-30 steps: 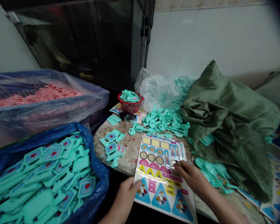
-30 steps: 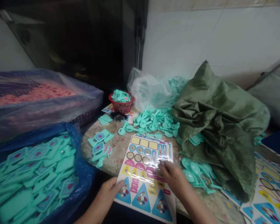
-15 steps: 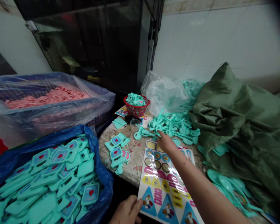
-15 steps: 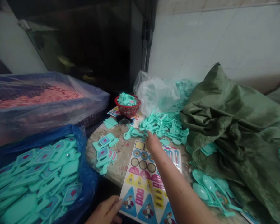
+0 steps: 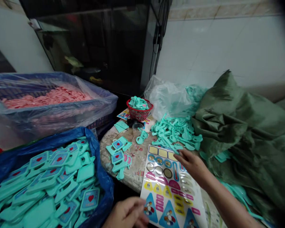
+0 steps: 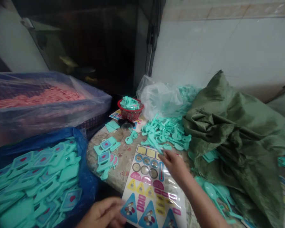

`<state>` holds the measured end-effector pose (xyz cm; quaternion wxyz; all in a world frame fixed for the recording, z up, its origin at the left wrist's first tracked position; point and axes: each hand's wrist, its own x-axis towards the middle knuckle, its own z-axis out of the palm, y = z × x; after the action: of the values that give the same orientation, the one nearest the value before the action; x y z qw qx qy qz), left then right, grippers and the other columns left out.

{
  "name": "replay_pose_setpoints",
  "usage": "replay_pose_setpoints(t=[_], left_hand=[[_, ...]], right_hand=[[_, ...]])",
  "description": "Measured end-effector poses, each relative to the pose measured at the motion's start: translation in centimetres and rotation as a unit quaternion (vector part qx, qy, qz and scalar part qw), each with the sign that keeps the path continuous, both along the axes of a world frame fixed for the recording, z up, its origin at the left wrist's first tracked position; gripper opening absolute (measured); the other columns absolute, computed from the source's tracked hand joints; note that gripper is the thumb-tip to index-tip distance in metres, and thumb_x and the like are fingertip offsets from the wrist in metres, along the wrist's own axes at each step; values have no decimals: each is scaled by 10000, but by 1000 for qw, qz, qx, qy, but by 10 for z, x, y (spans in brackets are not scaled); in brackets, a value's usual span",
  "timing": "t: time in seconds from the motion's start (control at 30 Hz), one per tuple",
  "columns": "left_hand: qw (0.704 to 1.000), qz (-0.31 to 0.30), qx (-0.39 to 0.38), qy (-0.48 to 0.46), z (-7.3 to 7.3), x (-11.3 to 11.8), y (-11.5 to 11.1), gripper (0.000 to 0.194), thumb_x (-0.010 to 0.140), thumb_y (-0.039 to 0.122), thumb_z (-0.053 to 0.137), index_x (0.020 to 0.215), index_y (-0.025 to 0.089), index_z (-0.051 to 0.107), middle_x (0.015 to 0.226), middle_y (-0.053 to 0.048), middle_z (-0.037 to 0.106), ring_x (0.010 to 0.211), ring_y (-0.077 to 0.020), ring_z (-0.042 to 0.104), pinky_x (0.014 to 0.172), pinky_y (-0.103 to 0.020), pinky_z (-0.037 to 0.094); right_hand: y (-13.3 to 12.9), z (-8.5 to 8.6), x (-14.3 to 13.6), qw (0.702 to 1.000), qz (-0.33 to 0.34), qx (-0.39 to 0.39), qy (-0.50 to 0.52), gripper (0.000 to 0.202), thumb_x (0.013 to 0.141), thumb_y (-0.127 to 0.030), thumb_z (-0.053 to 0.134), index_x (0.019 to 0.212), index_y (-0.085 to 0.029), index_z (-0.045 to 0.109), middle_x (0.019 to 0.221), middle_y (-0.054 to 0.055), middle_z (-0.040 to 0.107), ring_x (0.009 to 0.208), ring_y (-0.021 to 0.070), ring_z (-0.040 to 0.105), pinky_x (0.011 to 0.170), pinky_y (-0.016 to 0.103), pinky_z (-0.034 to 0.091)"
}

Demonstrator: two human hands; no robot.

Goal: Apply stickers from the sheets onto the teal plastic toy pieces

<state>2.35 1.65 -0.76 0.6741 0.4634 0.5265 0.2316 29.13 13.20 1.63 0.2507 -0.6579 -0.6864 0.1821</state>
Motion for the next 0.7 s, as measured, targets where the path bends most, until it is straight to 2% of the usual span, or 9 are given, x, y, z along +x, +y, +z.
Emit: replay_pose_setpoints(t=[0.07, 0.13, 0.2, 0.3, 0.37, 0.43, 0.53, 0.6, 0.7], left_hand=[[988, 76, 8, -137, 4, 16, 8, 546, 742, 481, 619, 1200, 198, 530, 1136, -110, 645, 993, -222, 618, 863, -312, 462], [958, 135, 21, -251, 7, 32, 15, 578, 759, 415, 637, 1270, 216, 457, 1295, -113, 537, 1137, -228, 538, 953, -329, 417], [933, 177, 21, -314, 7, 43, 18, 503, 798, 398, 596, 1246, 202, 475, 1274, -121, 550, 1104, -238, 561, 922, -352, 443], [928, 212, -2, -307, 4, 47, 17, 361, 811, 382, 578, 1100, 168, 555, 1094, -118, 647, 958, -238, 632, 810, -345, 496], [935, 220, -19, -277, 0, 41, 14, 317, 787, 376, 605, 1019, 163, 568, 1002, -101, 669, 882, -231, 651, 750, -335, 512], [946, 214, -23, -243, -2, 32, 11, 306, 770, 373, 622, 983, 160, 567, 949, -88, 673, 834, -226, 656, 714, -333, 518], [962, 189, -19, -198, -2, 22, 10, 301, 772, 389, 605, 954, 151, 574, 888, -76, 673, 783, -216, 652, 673, -323, 517], [967, 177, -7, -181, -2, 21, 10, 307, 775, 404, 592, 949, 151, 577, 852, -66, 672, 767, -211, 645, 650, -309, 511], [969, 165, 4, -184, -4, 24, 15, 350, 789, 433, 568, 1017, 167, 560, 849, -55, 671, 781, -215, 645, 636, -304, 509]], right_hand=[[-39, -3, -14, 1000, 6, -10, 28, 345, 781, -512, 490, 881, -199, 596, 554, -37, 448, 521, 134, 441, 492, 237, 366], [-77, -11, -33, 998, 21, -24, 51, 346, 784, -474, 516, 986, -206, 600, 625, -10, 548, 553, 146, 505, 529, 248, 409], [-108, -18, -51, 995, 55, -53, 71, 284, 784, -412, 537, 989, -231, 613, 777, 25, 636, 671, 169, 582, 615, 261, 453], [-132, -23, -64, 979, 81, -125, 142, 294, 757, -408, 579, 995, -238, 612, 888, 37, 664, 810, 198, 612, 712, 277, 477], [-131, -21, -63, 969, 51, -144, 194, 334, 794, -460, 522, 1031, -233, 583, 882, 35, 658, 815, 195, 609, 708, 277, 482], [-119, -20, -57, 973, 28, -115, 199, 320, 846, -472, 426, 993, -232, 580, 870, 35, 644, 818, 191, 596, 718, 284, 475], [-93, -26, -50, 990, 57, -48, 117, 308, 870, -425, 374, 849, -226, 607, 833, 46, 605, 813, 191, 569, 753, 306, 447], [-75, -33, -51, 995, 76, -33, 60, 313, 872, -396, 361, 804, -221, 611, 811, 49, 574, 788, 188, 556, 741, 310, 434], [-56, -43, -56, 997, 69, -32, 24, 261, 857, -349, 377, 780, -214, 587, 807, 49, 562, 765, 188, 543, 699, 308, 417]])
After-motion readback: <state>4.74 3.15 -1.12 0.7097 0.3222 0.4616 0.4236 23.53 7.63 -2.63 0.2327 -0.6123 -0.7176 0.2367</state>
